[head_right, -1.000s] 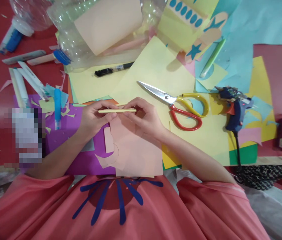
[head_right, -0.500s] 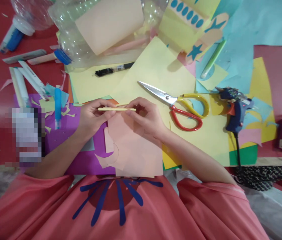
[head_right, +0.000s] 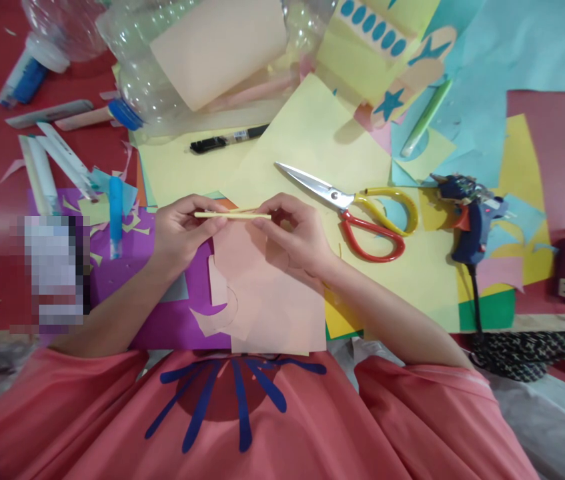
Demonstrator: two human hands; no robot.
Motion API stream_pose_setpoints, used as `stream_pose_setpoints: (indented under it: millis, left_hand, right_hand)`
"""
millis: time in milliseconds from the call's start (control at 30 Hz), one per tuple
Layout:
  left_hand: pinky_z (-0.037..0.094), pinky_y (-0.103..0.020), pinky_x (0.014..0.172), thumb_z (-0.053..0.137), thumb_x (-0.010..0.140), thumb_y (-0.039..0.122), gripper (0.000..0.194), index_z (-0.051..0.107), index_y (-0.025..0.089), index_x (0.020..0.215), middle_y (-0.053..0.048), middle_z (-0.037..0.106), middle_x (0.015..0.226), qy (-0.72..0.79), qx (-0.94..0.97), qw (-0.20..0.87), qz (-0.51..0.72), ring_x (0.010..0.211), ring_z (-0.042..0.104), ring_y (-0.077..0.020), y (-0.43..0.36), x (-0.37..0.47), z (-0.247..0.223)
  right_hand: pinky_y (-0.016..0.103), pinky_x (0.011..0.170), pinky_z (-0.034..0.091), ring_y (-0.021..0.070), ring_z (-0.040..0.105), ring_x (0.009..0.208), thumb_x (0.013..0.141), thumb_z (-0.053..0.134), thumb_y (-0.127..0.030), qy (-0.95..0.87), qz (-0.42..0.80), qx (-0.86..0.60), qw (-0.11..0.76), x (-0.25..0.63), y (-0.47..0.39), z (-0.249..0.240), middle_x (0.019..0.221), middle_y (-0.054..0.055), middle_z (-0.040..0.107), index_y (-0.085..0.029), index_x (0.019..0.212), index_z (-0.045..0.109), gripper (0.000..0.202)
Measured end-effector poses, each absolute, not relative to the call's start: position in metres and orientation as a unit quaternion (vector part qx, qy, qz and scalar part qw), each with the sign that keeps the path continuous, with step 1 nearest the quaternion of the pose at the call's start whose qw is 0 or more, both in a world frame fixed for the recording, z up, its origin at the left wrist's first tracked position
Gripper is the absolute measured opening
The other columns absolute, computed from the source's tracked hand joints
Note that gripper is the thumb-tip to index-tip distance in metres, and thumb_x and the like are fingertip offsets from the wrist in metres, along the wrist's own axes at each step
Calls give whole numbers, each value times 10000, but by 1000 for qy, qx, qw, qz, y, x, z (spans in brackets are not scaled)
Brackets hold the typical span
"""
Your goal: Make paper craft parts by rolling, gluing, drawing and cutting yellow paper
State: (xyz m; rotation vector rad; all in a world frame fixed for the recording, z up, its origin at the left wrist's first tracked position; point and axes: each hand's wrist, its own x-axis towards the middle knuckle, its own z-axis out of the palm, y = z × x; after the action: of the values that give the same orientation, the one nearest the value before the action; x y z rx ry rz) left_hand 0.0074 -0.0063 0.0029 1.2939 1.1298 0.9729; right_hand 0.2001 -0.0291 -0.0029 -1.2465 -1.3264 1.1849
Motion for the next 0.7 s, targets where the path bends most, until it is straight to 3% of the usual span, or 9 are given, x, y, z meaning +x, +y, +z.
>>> stream_pose_setpoints:
  millis: [467,700]
  left_hand:
    - [452,-208,555,743,727,300,125,694,190,763,4,678,743,449,585,551,390,621,571,-87,-7,7,1]
    - [458,-208,562,705,754,250,53,713,201,772,10,686,720,422,617,547,376,628,593,-91,-7,7,3]
  right_hand:
    - [295,671,475,128,612,753,832,709,-358,-560,503,-480,450,200,-32,-6,845,23,705,-221,886,735,149]
    - [349,773,511,161,658,814,826,720,-312,-556,521,-467,450,200,-33,-5,827,26,707,-239,867,758,93]
